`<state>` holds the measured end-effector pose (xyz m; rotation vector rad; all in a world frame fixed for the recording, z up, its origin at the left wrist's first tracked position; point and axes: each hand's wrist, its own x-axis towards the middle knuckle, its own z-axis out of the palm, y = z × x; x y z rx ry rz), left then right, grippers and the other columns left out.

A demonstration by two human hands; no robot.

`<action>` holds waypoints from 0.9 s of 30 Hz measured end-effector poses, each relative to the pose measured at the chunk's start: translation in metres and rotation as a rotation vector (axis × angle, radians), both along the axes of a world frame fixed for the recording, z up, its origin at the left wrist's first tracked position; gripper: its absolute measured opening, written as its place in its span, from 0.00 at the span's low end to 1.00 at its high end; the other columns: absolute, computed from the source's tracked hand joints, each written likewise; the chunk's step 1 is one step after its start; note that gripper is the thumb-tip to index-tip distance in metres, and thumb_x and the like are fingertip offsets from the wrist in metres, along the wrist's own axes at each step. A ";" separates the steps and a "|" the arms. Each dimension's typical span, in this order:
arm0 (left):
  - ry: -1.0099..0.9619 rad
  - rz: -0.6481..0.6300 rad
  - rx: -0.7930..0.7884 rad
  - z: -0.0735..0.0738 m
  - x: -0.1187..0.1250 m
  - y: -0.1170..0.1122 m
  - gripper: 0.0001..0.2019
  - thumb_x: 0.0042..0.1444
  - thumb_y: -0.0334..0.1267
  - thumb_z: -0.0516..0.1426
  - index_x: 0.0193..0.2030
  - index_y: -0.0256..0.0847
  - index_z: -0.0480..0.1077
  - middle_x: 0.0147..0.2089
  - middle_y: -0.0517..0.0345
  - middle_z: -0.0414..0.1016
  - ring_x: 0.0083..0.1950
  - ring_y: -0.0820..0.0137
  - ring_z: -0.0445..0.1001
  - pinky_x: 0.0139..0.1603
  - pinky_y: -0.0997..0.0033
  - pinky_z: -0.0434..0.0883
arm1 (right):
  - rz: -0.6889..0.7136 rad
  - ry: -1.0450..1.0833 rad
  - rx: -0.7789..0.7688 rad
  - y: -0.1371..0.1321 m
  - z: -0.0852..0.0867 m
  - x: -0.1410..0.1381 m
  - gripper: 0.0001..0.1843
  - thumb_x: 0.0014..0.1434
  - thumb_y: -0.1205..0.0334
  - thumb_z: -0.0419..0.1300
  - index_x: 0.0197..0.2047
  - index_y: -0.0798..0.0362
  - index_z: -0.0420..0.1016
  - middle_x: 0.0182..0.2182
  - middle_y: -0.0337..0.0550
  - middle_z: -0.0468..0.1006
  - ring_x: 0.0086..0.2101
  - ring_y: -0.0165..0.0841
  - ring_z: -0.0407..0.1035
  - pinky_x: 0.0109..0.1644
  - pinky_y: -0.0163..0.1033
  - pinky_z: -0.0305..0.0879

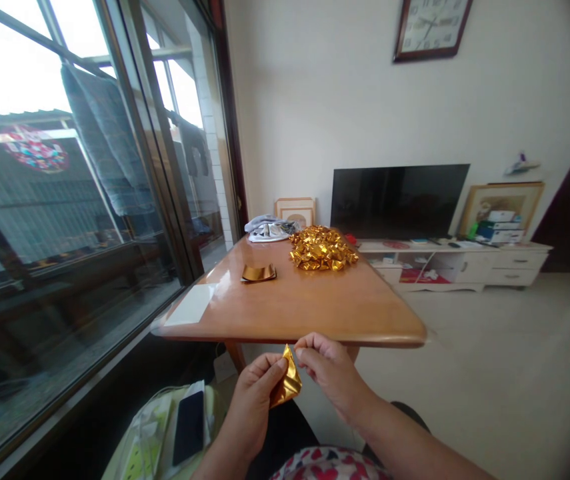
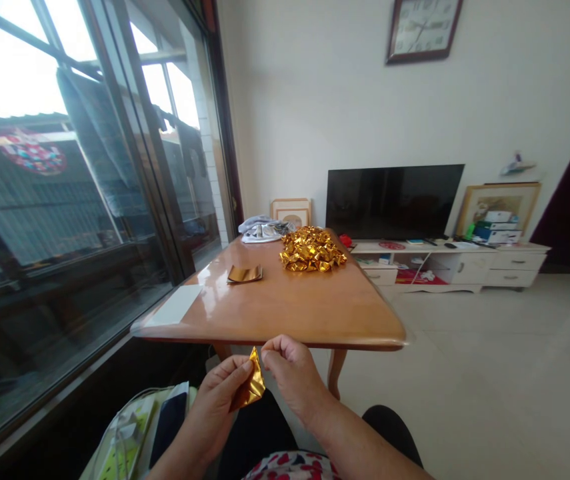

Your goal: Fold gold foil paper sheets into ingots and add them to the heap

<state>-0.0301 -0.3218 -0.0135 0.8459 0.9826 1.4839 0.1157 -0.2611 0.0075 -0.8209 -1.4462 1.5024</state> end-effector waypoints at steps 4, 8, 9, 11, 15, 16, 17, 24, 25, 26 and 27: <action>0.060 -0.006 -0.010 -0.002 0.000 0.000 0.14 0.55 0.47 0.65 0.33 0.36 0.73 0.27 0.61 0.68 0.27 0.77 0.62 0.29 0.78 0.62 | 0.049 0.003 -0.008 0.001 0.002 0.000 0.08 0.56 0.58 0.61 0.34 0.54 0.75 0.25 0.36 0.69 0.27 0.28 0.59 0.30 0.33 0.55; 0.116 -0.029 0.002 -0.005 0.000 0.001 0.15 0.55 0.48 0.65 0.33 0.36 0.74 0.29 0.59 0.71 0.29 0.75 0.65 0.31 0.77 0.62 | 0.080 -0.074 0.056 0.004 0.000 0.001 0.10 0.54 0.56 0.65 0.33 0.53 0.75 0.26 0.36 0.71 0.28 0.29 0.61 0.31 0.34 0.58; 0.126 -0.038 0.010 -0.004 0.001 0.001 0.15 0.55 0.48 0.65 0.33 0.36 0.74 0.28 0.59 0.71 0.29 0.75 0.65 0.31 0.77 0.62 | 0.075 -0.093 0.074 0.005 -0.001 0.002 0.10 0.54 0.55 0.65 0.32 0.53 0.74 0.26 0.36 0.71 0.28 0.29 0.61 0.32 0.34 0.58; 0.146 -0.055 0.014 -0.002 0.001 0.000 0.15 0.55 0.48 0.65 0.32 0.36 0.74 0.27 0.60 0.69 0.27 0.76 0.63 0.30 0.77 0.61 | 0.067 -0.107 0.089 0.006 -0.002 0.003 0.12 0.55 0.53 0.65 0.30 0.53 0.74 0.25 0.36 0.70 0.28 0.29 0.61 0.32 0.34 0.58; 0.181 -0.096 0.014 0.004 0.003 -0.002 0.17 0.56 0.49 0.64 0.30 0.36 0.72 0.24 0.62 0.66 0.24 0.78 0.58 0.27 0.78 0.59 | 0.110 -0.073 -0.006 0.006 -0.002 0.007 0.15 0.58 0.51 0.63 0.29 0.54 0.72 0.21 0.34 0.68 0.24 0.27 0.59 0.29 0.33 0.55; 0.184 -0.106 0.017 0.004 0.003 -0.002 0.17 0.56 0.49 0.64 0.30 0.36 0.72 0.24 0.62 0.66 0.24 0.79 0.58 0.27 0.78 0.58 | 0.121 -0.067 -0.033 0.006 -0.002 0.008 0.15 0.58 0.51 0.63 0.29 0.54 0.72 0.21 0.34 0.67 0.24 0.27 0.59 0.29 0.33 0.54; 0.187 -0.110 0.019 0.004 0.003 -0.002 0.17 0.56 0.49 0.64 0.30 0.36 0.72 0.24 0.62 0.66 0.24 0.79 0.58 0.27 0.78 0.58 | 0.128 -0.069 -0.044 0.006 -0.001 0.009 0.15 0.58 0.51 0.63 0.29 0.54 0.71 0.21 0.34 0.67 0.24 0.27 0.58 0.29 0.33 0.54; 0.219 -0.124 0.013 -0.001 0.000 0.000 0.16 0.57 0.49 0.64 0.33 0.35 0.75 0.26 0.59 0.70 0.26 0.76 0.63 0.29 0.77 0.61 | 0.144 -0.116 0.056 0.010 -0.001 0.015 0.10 0.55 0.55 0.65 0.32 0.54 0.75 0.26 0.36 0.72 0.28 0.28 0.62 0.34 0.34 0.57; 0.222 -0.136 0.013 0.001 -0.001 0.000 0.15 0.57 0.49 0.63 0.34 0.35 0.76 0.28 0.57 0.73 0.28 0.75 0.65 0.31 0.76 0.63 | 0.135 -0.105 0.031 0.012 -0.001 0.016 0.11 0.56 0.55 0.65 0.32 0.54 0.75 0.25 0.35 0.71 0.27 0.27 0.61 0.32 0.33 0.56; 0.226 -0.141 0.016 0.002 -0.003 0.000 0.15 0.57 0.49 0.63 0.36 0.36 0.77 0.31 0.55 0.75 0.30 0.73 0.68 0.33 0.76 0.64 | 0.123 -0.089 -0.006 0.014 -0.002 0.018 0.11 0.56 0.55 0.65 0.32 0.54 0.75 0.24 0.34 0.70 0.25 0.26 0.59 0.30 0.33 0.54; 0.235 -0.138 0.022 0.003 -0.005 0.000 0.15 0.57 0.49 0.63 0.37 0.36 0.78 0.33 0.53 0.77 0.33 0.71 0.70 0.36 0.74 0.65 | 0.108 -0.069 -0.049 0.016 -0.003 0.020 0.11 0.57 0.54 0.64 0.33 0.54 0.74 0.23 0.33 0.70 0.23 0.25 0.56 0.28 0.33 0.51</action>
